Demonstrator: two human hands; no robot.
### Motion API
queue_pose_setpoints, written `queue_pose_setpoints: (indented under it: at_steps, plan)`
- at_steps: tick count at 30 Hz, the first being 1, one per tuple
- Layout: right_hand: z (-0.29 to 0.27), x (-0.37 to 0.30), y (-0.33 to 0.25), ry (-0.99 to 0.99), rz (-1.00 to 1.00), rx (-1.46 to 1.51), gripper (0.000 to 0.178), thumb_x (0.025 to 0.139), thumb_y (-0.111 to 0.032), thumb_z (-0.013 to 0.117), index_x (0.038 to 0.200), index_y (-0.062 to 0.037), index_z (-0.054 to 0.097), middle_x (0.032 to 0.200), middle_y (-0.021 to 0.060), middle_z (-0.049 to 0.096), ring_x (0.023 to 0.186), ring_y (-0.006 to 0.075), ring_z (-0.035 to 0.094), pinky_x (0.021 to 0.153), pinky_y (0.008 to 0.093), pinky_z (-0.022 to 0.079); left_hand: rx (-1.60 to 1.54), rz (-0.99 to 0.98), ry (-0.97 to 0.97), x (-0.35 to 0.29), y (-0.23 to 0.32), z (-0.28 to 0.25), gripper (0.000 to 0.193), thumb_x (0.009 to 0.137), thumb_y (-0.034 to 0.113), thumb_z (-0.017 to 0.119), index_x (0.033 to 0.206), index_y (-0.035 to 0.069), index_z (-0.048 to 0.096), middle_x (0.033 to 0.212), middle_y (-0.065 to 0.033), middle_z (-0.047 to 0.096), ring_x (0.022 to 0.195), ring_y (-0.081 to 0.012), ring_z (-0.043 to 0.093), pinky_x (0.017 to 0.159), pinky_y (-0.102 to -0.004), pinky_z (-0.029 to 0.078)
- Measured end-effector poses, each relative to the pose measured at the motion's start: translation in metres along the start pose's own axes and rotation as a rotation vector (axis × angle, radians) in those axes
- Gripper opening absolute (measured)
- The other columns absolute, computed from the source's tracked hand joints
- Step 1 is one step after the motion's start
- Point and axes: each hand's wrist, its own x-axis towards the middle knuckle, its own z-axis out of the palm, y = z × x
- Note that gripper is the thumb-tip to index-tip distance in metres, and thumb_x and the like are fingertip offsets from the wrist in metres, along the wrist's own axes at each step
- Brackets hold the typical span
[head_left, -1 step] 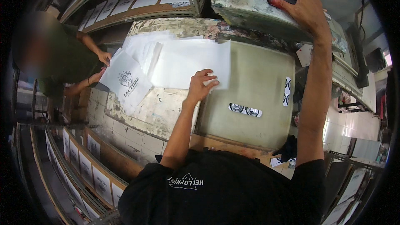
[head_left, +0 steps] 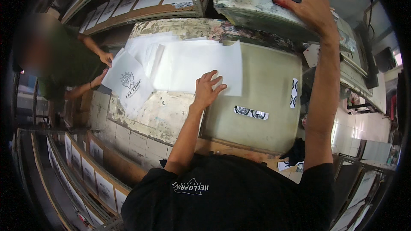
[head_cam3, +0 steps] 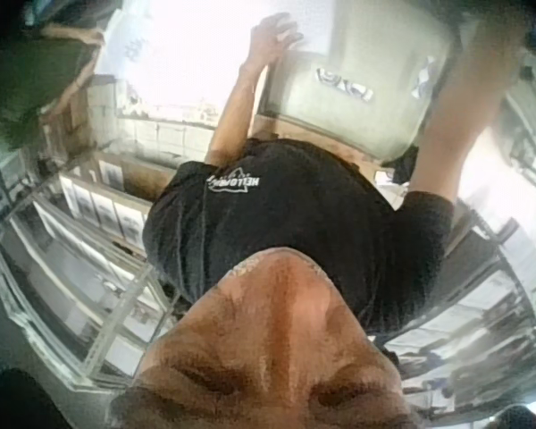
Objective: The person performs screen printing by placing white paper under a screen, using a squeegee to pull ink across the mesh, and lifting the screen to reveal a printed logo. The printed sheets are then stacked on the table.
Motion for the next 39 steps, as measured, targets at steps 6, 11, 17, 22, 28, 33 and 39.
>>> queue_pose_setpoints:
  at_steps: [6,11,17,22,28,33,39]
  plan:
    - [-0.016,-0.001,-0.014,-0.041,0.036,0.077,0.061,0.074,-0.06,0.075,0.106,-0.0082,0.076,0.102,0.016,0.074,0.095,0.0332,0.07,0.085,0.0399,0.053,0.244,0.187,-0.172,0.007,0.034,0.094,0.046,0.091,0.038,0.065,0.134,0.022,0.062,0.158,-0.0125,0.034,0.148,-0.0365,0.025,0.115,-0.0624,0.018]
    - [-0.011,0.003,-0.017,-0.043,0.045,0.031,0.062,0.075,-0.061,0.074,0.106,-0.0072,0.076,0.103,0.0167,0.074,0.097,0.0349,0.069,0.086,0.0404,0.053,0.156,0.321,-0.212,0.026,0.068,0.15,0.049,0.091,0.039,0.064,0.137,0.025,0.059,0.16,-0.0108,0.032,0.149,-0.0373,0.024,0.114,-0.0621,0.019]
    - [-0.008,0.001,-0.014,-0.042,0.012,0.118,0.062,0.075,-0.06,0.075,0.105,-0.006,0.076,0.103,0.0175,0.073,0.097,0.0349,0.069,0.086,0.0401,0.053,0.157,0.407,-0.295,0.01,0.083,0.159,0.05,0.092,0.039,0.063,0.139,0.024,0.057,0.161,-0.01,0.03,0.149,-0.0368,0.023,0.114,-0.061,0.02]
    - [-0.015,-0.002,-0.014,-0.046,0.043,0.115,0.06,0.075,-0.058,0.076,0.106,-0.0063,0.076,0.103,0.0174,0.074,0.096,0.0336,0.07,0.085,0.0386,0.054,0.13,0.439,-0.32,-0.003,0.097,0.158,0.049,0.095,0.038,0.059,0.141,0.022,0.055,0.161,-0.0109,0.029,0.149,-0.0386,0.022,0.114,-0.0613,0.019]
    - [-0.015,-0.009,-0.028,-0.055,0.018,0.128,0.058,0.075,-0.053,0.077,0.106,-0.0048,0.075,0.103,0.0169,0.074,0.097,0.0341,0.069,0.087,0.0384,0.053,0.037,0.412,-0.277,-0.006,0.101,0.139,0.056,0.095,0.039,0.06,0.145,0.016,0.049,0.155,-0.0124,0.038,0.147,-0.0365,0.027,0.115,-0.0588,0.019]
    - [0.014,-0.063,-0.029,0.111,-0.127,0.039,0.046,0.075,-0.041,0.08,0.113,-0.0154,0.074,0.098,0.0131,0.074,0.086,0.0344,0.069,0.075,0.0404,0.054,-0.85,0.044,0.24,0.002,0.13,0.048,0.113,0.07,0.033,0.088,0.157,0.004,0.023,0.135,-0.0143,0.058,0.123,-0.0281,0.056,0.103,-0.0407,0.04]
    - [0.06,-0.193,-0.065,0.048,-0.063,0.159,0.039,0.074,-0.025,0.077,0.114,-0.0227,0.074,0.089,0.0108,0.066,0.078,0.0282,0.064,0.067,0.04,0.05,-1.081,-0.194,0.346,-0.029,0.099,-0.017,0.113,0.062,0.01,0.094,0.152,-0.008,0.027,0.13,-0.0157,0.06,0.117,-0.0222,0.059,0.105,-0.0361,0.044]
